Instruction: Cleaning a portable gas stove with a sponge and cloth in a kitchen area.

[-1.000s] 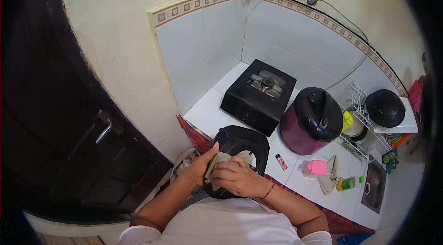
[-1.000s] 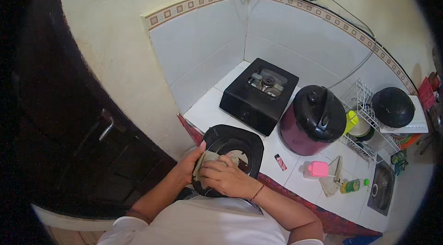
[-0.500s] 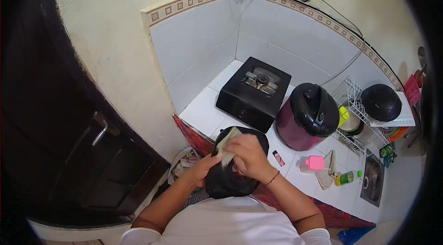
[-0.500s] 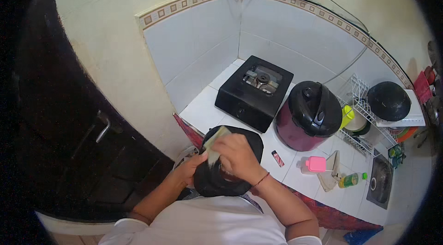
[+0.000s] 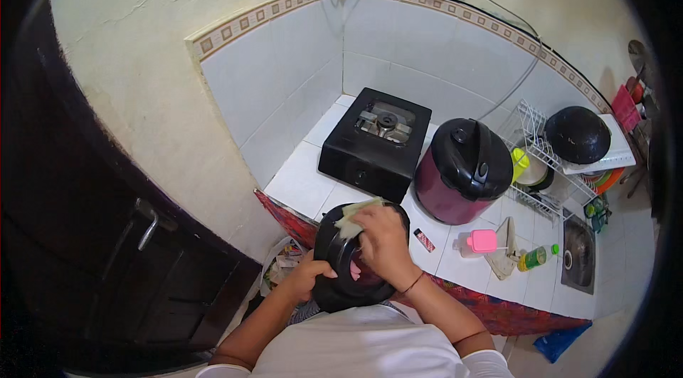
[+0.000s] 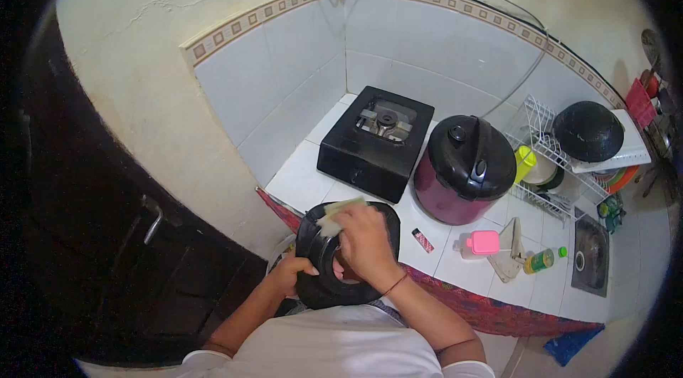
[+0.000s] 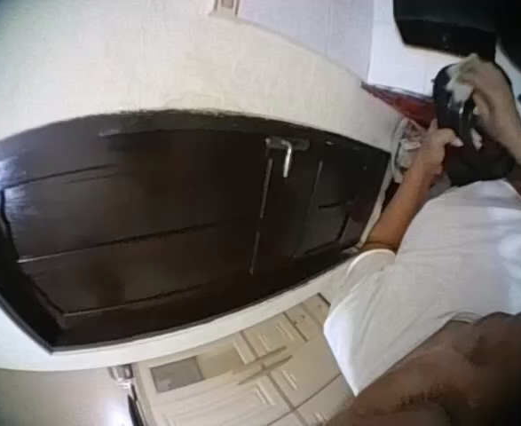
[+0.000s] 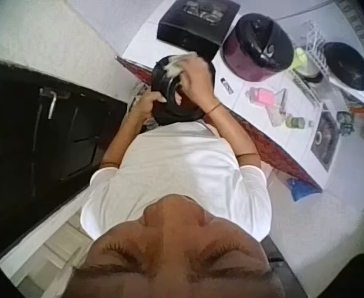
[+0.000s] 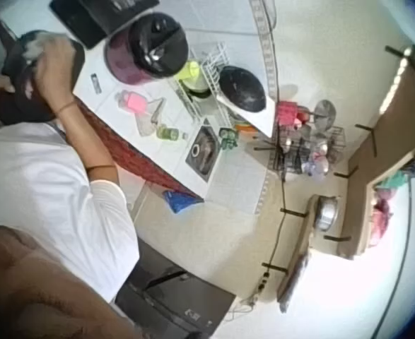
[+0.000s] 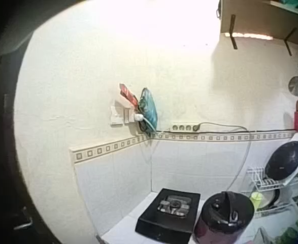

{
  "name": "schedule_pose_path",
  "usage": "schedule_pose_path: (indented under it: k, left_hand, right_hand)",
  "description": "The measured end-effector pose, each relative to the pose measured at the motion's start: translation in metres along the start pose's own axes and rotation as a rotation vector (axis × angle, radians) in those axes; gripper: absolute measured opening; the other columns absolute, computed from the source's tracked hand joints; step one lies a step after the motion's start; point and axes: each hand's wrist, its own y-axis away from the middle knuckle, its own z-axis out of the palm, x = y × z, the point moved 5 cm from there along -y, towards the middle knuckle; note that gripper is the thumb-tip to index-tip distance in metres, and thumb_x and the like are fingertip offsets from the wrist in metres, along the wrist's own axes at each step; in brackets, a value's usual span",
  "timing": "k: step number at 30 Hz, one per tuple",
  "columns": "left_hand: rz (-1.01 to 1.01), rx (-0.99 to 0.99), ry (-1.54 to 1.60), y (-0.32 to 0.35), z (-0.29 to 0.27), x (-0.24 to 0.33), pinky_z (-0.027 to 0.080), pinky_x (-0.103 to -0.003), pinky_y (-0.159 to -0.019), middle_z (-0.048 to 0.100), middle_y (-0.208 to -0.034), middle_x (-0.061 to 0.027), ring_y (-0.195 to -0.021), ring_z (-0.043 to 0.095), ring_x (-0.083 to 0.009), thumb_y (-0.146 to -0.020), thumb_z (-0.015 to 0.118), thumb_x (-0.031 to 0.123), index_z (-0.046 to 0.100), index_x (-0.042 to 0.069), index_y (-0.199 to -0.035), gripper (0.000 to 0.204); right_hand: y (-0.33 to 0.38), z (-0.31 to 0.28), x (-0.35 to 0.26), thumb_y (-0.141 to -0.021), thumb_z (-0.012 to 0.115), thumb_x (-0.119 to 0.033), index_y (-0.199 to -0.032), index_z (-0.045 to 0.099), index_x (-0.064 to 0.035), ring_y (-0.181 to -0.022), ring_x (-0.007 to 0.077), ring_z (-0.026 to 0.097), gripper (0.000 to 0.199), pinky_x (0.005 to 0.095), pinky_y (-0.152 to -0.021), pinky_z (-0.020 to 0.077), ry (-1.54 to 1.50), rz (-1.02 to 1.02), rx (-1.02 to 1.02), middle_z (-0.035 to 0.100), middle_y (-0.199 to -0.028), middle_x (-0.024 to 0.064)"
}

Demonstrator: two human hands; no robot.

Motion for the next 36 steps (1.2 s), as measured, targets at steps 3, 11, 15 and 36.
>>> schedule_pose_path:
  k: [3,11,15,36]
  left_hand:
    - [0.081,0.151,-0.011,0.001,0.005,-0.001,0.049,-0.030,-0.086,0.065,-0.096,-0.0118,-0.090,0.063,-0.0214,-0.062,0.051,0.002,0.060,-0.004,-0.106,0.045]
    - [0.106,0.023,-0.022,-0.001,0.001,-0.001,0.051,-0.038,-0.089,0.065,-0.098,-0.0209,-0.093,0.064,-0.0295,-0.058,0.047,0.004,0.057,-0.009,-0.107,0.052]
    - [0.113,0.149,-0.042,-0.003,-0.003,-0.005,0.049,-0.038,-0.090,0.065,-0.102,-0.0212,-0.095,0.063,-0.0298,-0.058,0.048,0.005,0.058,-0.010,-0.106,0.051]
    - [0.138,0.086,-0.020,0.000,-0.006,-0.008,0.051,-0.042,-0.089,0.064,-0.098,-0.0233,-0.093,0.064,-0.0316,-0.067,0.045,0.010,0.057,-0.012,-0.105,0.045]
  right_hand:
    - [0.000,0.007,-0.021,-0.067,0.059,0.003,-0.101,0.061,-0.0053,-0.100,0.0317,0.054,0.036,0.0396,-0.086,0.0414,-0.100,-0.066,-0.070,0.058,-0.105,0.0125]
    - [0.008,-0.001,0.025,-0.068,0.056,0.005,-0.095,0.062,-0.0029,-0.092,0.0325,0.055,0.029,0.0394,-0.081,0.0430,-0.039,0.112,0.102,0.060,-0.098,0.0128]
    - [-0.001,0.002,-0.010,-0.067,0.061,0.003,-0.099,0.062,-0.0057,-0.096,0.0299,0.055,0.034,0.0386,-0.084,0.0413,-0.131,-0.095,-0.033,0.060,-0.101,0.0103]
    - [0.047,-0.012,0.042,-0.071,0.056,0.004,-0.099,0.063,-0.0022,-0.088,0.0314,0.050,0.030,0.0389,-0.080,0.0426,0.020,0.190,-0.046,0.053,-0.094,0.0119]
